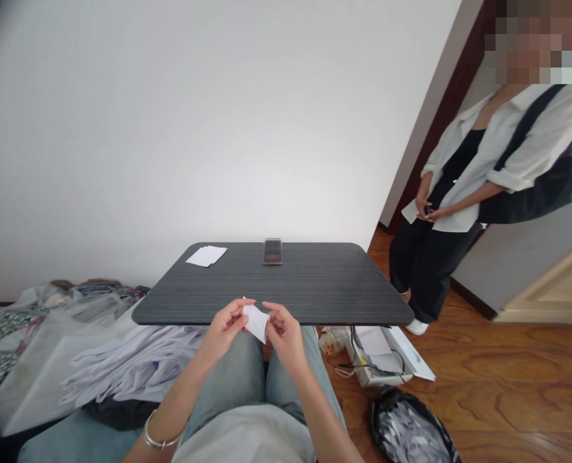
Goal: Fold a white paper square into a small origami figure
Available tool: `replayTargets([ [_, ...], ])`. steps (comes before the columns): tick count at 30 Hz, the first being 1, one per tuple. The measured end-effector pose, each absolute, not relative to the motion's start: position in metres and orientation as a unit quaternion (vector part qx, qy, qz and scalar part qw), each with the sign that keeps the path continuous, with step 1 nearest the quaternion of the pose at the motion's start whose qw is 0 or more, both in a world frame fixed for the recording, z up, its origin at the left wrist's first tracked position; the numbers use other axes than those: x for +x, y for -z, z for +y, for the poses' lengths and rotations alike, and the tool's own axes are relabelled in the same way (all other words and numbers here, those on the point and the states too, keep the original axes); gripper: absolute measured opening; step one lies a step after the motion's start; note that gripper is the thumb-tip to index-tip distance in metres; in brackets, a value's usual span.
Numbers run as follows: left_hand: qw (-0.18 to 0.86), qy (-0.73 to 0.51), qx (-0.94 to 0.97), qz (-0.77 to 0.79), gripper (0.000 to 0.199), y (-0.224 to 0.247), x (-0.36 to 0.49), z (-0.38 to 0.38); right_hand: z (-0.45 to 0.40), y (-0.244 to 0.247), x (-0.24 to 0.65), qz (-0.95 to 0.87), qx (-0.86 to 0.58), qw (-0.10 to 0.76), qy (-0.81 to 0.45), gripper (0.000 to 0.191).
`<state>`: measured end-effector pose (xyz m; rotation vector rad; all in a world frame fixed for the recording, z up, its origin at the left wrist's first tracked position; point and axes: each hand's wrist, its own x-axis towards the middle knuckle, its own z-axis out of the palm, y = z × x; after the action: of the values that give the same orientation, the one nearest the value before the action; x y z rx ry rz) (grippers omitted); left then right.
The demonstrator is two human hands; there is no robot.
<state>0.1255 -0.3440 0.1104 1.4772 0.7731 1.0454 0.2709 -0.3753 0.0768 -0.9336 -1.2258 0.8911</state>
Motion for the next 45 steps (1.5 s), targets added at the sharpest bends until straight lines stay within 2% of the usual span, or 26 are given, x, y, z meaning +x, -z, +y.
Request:
replayTargets([
  [7, 0.521, -0.460, 0.632, 0.343, 0.028, -0.108, 0.127, -0.344, -0.375, -0.072, 0.271, -0.542, -0.407, 0.616, -0.401, 0.012],
  [11, 0.464, -0.470, 0.646, 0.383, 0.020, -0.106, 0.127, -0.343, -0.373, -0.070, 0.271, -0.520, -0.420, 0.616, -0.417, 0.011],
  [20, 0.427, -0.421, 0.720, 0.349, 0.014, -0.111, 0.126, -0.347, -0.372, -0.071, 0.273, -0.493, -0.426, 0.646, -0.398, 0.011],
  [24, 0.448, -0.406, 0.723, 0.336, 0.010, -0.110, 0.124, -0.345, -0.371, -0.071, 0.276, -0.481, -0.422, 0.652, -0.407, 0.010],
  [30, 0.505, -0.406, 0.695, 0.313, 0.025, -0.109, 0.125, -0.346, -0.371, -0.072, 0.277, -0.462, -0.425, 0.654, -0.422, 0.009],
  [35, 0.588, -0.390, 0.637, 0.311, 0.016, -0.102, 0.131, -0.348, -0.371, -0.071, 0.279, -0.448, -0.419, 0.667, -0.423, 0.008],
  [39, 0.629, -0.375, 0.606, 0.311, 0.024, -0.098, 0.131, -0.346, -0.371, -0.072, 0.280, -0.440, -0.416, 0.672, -0.425, 0.007],
  [45, 0.620, -0.391, 0.601, 0.319, 0.024, -0.104, 0.129, -0.345, -0.373, -0.075, 0.279, -0.499, -0.403, 0.616, -0.457, 0.007],
])
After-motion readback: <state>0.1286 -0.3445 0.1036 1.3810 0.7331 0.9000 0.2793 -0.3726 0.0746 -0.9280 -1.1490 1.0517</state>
